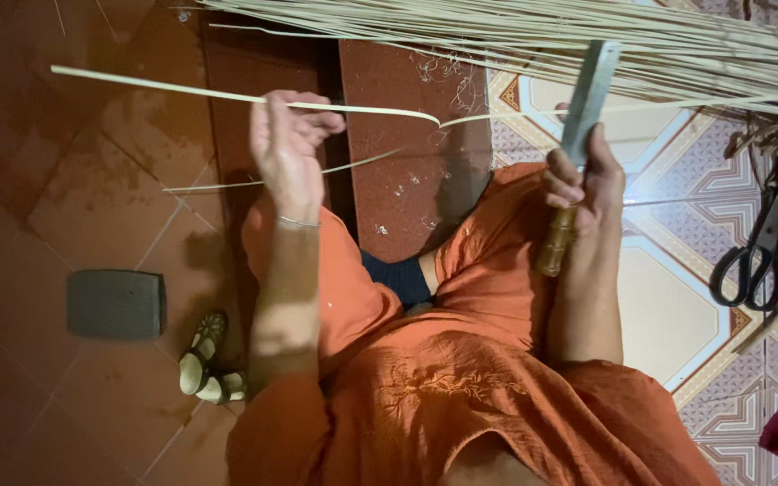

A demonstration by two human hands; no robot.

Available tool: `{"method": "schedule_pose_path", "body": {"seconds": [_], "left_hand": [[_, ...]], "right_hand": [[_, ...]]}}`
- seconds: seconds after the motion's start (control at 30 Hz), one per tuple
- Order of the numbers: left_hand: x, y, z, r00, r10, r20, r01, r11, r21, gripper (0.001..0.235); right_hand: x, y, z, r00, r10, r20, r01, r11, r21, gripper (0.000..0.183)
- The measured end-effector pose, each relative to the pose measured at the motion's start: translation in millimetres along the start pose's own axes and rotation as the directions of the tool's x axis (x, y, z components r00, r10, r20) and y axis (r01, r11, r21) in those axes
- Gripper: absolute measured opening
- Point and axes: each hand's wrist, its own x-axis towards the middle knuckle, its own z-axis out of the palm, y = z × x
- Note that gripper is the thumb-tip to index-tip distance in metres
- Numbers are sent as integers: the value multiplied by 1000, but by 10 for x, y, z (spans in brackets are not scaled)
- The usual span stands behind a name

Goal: The person sits on the floor and uses a knife to shave and split long bamboo strips. They then gather the strips, trim the ends with scissors, and tie them into a bundle using a thin strip of bamboo.

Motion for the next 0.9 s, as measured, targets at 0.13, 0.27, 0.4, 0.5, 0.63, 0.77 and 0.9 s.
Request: {"method": "schedule_pose_path", "body": {"seconds": [0.13,0.27,0.4,0.5,0.63,0.77,0.9], "left_hand": [[103,166,-396,993,16,-114,-21,999,-41,26],[164,394,-689,968,75,-240,-91,994,-53,28],[131,478,-668,967,86,-239,-105,992,-68,27],[97,323,-399,996,35,-85,-48,985,-164,27],[37,162,65,1000,16,-9,-17,988,-152,27],[-35,142,413,999,-39,33,46,973,-228,26],[-133,165,594,994,-47,104,69,973,-221,27]], "right_hand": [[-102,-206,-350,997,-57,-54,59,998,33,48],[-204,-405,-686,991,-81,-108,97,983,155,46],[-257,-444,-671,968,-226,-106,240,961,138,46],[-248,-294,-382,938,-338,-82,330,939,-93,56],[-124,54,122,965,-262,-5,253,935,-250,62],[77,569,464,990,-41,-137,3,963,-268,42],[241,954,609,981,106,-165,-144,962,-234,39]]}}
